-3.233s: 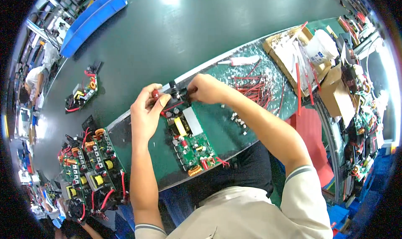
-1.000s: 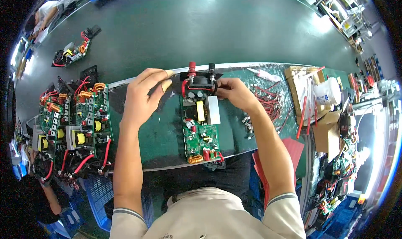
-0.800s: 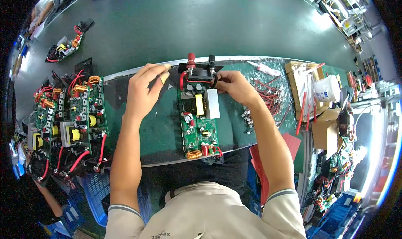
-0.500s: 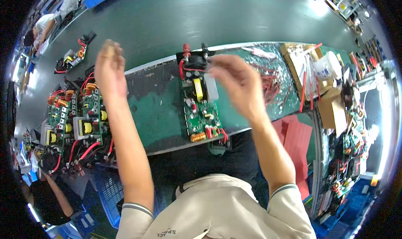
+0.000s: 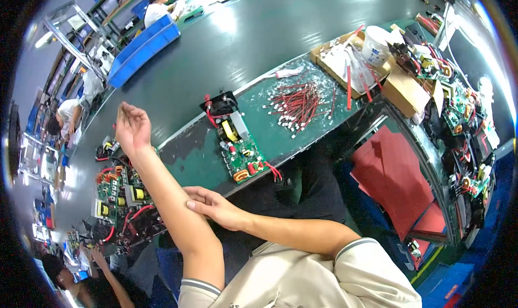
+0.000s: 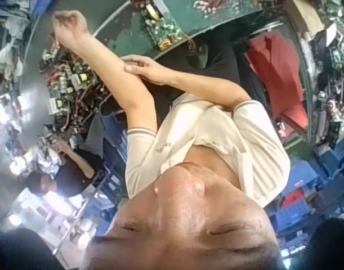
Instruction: Assembling cooling fans onto electronic circuit boards and applying adhesive at an industrial workstation.
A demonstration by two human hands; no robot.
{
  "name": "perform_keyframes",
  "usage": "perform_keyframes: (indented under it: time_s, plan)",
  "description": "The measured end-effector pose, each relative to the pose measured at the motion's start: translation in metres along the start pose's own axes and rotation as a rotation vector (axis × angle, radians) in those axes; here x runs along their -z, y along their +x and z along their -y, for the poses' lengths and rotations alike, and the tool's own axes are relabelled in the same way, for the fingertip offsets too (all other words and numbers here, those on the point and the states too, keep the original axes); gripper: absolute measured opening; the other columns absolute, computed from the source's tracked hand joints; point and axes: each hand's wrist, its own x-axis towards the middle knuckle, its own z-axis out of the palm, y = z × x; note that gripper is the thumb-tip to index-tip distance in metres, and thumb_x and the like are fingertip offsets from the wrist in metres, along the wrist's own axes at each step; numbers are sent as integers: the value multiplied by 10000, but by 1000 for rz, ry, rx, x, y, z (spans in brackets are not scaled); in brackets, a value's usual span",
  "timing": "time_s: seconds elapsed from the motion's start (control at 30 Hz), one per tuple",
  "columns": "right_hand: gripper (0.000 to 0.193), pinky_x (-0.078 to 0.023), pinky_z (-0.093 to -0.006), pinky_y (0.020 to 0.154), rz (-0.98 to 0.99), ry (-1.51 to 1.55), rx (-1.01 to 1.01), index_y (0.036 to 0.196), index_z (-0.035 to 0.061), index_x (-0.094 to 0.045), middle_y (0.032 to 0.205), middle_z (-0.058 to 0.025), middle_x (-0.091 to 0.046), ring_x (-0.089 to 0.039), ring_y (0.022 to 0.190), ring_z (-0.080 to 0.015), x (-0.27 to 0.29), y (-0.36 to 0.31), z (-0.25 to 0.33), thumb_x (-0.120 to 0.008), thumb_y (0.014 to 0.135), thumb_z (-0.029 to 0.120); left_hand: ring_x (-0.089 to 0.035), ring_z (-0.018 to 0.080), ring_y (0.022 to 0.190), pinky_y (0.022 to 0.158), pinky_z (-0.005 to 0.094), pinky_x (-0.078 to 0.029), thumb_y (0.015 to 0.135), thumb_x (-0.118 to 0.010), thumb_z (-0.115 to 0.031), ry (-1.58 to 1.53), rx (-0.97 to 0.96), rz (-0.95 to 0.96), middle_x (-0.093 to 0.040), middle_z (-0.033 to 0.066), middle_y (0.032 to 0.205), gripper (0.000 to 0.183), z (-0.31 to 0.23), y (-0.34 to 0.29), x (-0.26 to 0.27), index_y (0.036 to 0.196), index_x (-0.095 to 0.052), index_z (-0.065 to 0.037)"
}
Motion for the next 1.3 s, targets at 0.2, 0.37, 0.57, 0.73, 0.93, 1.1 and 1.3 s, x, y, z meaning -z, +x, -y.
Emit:
perform_keyframes:
  time_s: [0.2, 0.37, 0.57, 0.73, 0.93, 1.1, 1.3]
  plan:
    - [538, -467, -349, 1022, -72, 89, -163, 1463, 55, -394, 1324, -74, -578, -548, 1226, -154, -5, -14, -1, -537, 1035, 348, -632, 169, 859, 703, 285, -506, 957, -624, -81, 17, -30, -17, -687, 81, 1039, 172, 0, 16, -14, 1111, -626, -5]
    - [647, -449, -423, 1059, -93, 348, -422, 1468, 92, -373, 1384, -91, -546, -549, 1259, -204, -7, -42, -16, -549, 994, 495, -630, 159, 857, 692, 275, -499, 958, -628, -93, 23, -71, -38, -685, 74, 1057, 191, -11, 44, -14, 1129, -633, -10]
    - [666, -527, -402, 936, 178, 84, -826, 1435, 78, -434, 1283, -155, -623, -651, 1096, -258, -8, -64, -16, -613, 956, 506, -614, 136, 902, 725, 268, -484, 977, -614, -131, 452, -183, 65, -674, 62, 1103, 252, 25, 55, -3, 1202, -622, -18]
    - [350, -534, -360, 874, 12, -1014, -207, 1196, -10, -622, 1106, -169, -684, -672, 1006, -282, 48, -47, 117, -661, 952, 238, -605, 112, 863, 770, 216, -450, 909, -701, -128, 861, -154, -79, -675, 47, 1039, 287, 83, 33, 16, 1182, -660, -48]
    - [249, -533, -331, 805, -328, -1068, -263, 1144, 2, -651, 1026, -126, -689, -671, 939, -207, 77, -21, 202, -687, 923, 111, -666, 213, 931, 855, 329, -518, 854, -697, -46, 1713, 78, 927, -684, 97, 1029, 184, 75, -18, -49, 1035, -710, -18]
    - [245, -544, -306, 773, -383, -1584, -124, 1131, 33, -668, 1040, -80, -699, -675, 910, -177, 103, 1, 239, -671, 888, -2, -689, 203, 747, 658, 301, -533, 826, -625, -226, 1697, 512, 1702, -703, 47, 925, 201, 98, -41, -153, 921, -743, -93]
    - [233, -533, -316, 721, -305, -1746, -93, 1110, 22, -662, 956, -129, -658, -670, 861, -239, 130, 52, 221, -675, 878, 28, -693, 212, 782, 684, 290, -529, 765, -631, -208, 1661, -57, 1284, -707, 91, 884, 253, 85, -27, -99, 932, -732, -49]
